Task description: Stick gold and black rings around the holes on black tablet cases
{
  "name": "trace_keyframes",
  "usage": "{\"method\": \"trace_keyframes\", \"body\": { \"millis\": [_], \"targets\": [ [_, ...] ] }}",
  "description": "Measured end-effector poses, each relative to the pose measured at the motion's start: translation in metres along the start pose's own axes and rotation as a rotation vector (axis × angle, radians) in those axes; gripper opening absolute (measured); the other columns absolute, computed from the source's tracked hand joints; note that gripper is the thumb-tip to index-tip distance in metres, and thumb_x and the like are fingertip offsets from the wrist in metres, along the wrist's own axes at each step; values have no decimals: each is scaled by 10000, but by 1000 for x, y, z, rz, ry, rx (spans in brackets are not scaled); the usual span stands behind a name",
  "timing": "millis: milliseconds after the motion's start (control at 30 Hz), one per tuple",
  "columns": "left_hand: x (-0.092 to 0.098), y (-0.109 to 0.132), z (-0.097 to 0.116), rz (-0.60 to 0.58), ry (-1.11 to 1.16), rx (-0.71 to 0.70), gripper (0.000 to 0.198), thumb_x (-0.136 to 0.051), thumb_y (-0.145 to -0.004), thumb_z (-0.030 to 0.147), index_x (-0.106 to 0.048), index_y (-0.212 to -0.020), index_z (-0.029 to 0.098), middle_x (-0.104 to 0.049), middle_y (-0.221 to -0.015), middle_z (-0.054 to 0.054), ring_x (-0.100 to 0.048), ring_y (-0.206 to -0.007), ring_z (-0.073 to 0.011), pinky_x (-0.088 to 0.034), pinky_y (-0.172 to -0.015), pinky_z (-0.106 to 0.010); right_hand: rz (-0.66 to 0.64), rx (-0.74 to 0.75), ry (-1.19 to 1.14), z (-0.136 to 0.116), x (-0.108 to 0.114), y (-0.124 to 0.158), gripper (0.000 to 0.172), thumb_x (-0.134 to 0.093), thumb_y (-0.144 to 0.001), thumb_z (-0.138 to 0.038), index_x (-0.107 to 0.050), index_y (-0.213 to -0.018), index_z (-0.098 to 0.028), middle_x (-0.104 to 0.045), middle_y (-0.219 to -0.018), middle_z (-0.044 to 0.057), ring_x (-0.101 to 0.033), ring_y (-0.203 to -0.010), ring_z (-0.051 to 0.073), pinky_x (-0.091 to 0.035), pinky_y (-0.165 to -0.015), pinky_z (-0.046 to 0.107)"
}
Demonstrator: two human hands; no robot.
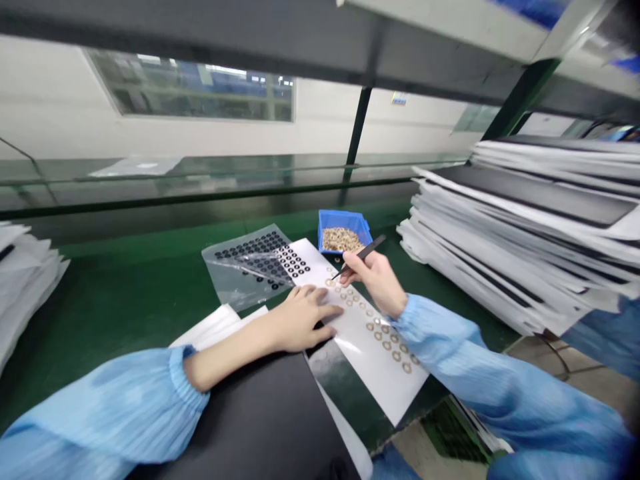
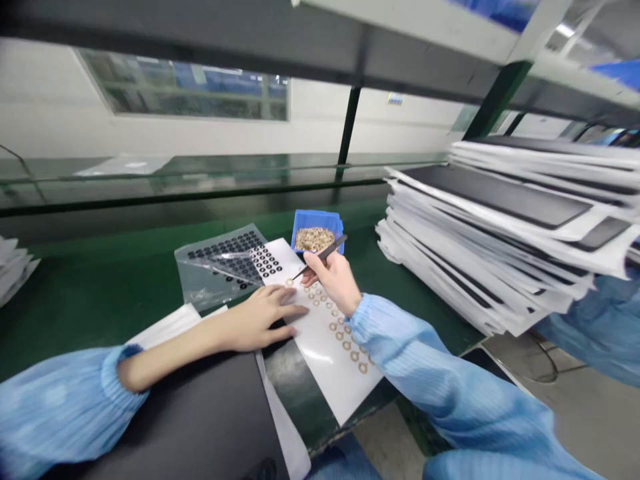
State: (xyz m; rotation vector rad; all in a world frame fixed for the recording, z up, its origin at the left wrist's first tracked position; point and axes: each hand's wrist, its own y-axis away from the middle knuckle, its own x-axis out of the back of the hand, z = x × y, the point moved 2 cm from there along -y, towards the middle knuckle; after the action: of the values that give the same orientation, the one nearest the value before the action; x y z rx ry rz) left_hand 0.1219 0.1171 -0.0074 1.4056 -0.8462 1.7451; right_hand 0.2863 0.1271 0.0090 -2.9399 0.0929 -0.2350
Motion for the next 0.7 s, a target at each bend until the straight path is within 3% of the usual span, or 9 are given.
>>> {"method": "trace_keyframes", "body": {
  "millis": [100,167,233,300,400,500,600,700],
  "targets": [
    [2,-2,-2,5,9,1,355,-446,-935,363,-588,-1211,191,-510,-1240,-151,-423,-1191,-337,-338,-988,-524,-192,-65,-65,-32,-9,52,359,-656,-752,-503,-531,-730,-168,-638,-538,-1,-627,-458,138,-536,-463,236],
    [11,5,-1,20,5,14,328,-414,-949,289,-597,-1178,141,-452,-1316,-166,-326,-1274,-343,-286,-1033,-521,-312,-169,-126,-38,-20,91,333,-623,-799,-475,-501,-720,-175,-622,-502,-6,-611,-417,128,-510,-410,211],
    [26,22,7,48,4,4,317,-388,-959,251,-598,-1153,113,-445,-1330,-167,-304,-1296,-316,-272,-1061,-479,-296,-236,-209,-31,-31,123,309,-563,-860,-450,-488,-737,-176,-600,-476,-22,-588,-392,103,-500,-410,190],
    [41,49,22,68,40,-41,301,-365,-970,241,-610,-1103,127,-537,-1226,-130,-424,-1213,-245,-340,-1037,-386,-218,-262,-326,-17,-41,147,293,-504,-908,-425,-476,-753,-177,-571,-452,-42,-551,-359,77,-475,-391,164],
    [46,94,50,89,118,-88,283,-346,-975,232,-615,-1045,176,-598,-1122,-67,-497,-1121,-179,-422,-947,-270,-98,-280,-505,0,-49,166,259,-482,-931,-392,-438,-771,-193,-555,-478,-61,-514,-329,61,-425,-328,136],
    [28,126,78,193,76,-170,285,-377,-964,324,-629,-991,194,-635,-1042,-53,-496,-1105,-217,-398,-971,-320,-12,-261,-573,4,-47,174,221,-498,-927,-362,-426,-791,-204,-547,-513,-69,-516,-325,58,-399,-296,117],
    [6,136,95,290,-72,-200,247,-412,-935,301,-643,-873,238,-662,-954,-12,-538,-1007,-233,-327,-1014,-410,7,-242,-552,2,-42,177,210,-468,-942,-346,-459,-793,-199,-542,-484,-60,-525,-329,68,-417,-307,126],
    [-1,132,96,290,-142,-107,218,-441,-905,281,-645,-839,248,-666,-943,3,-546,-995,-238,-332,-1003,-420,21,-224,-513,2,-41,173,213,-467,-944,-335,-479,-781,-197,-554,-481,-47,-541,-352,81,-433,-322,142]
  ]
}}
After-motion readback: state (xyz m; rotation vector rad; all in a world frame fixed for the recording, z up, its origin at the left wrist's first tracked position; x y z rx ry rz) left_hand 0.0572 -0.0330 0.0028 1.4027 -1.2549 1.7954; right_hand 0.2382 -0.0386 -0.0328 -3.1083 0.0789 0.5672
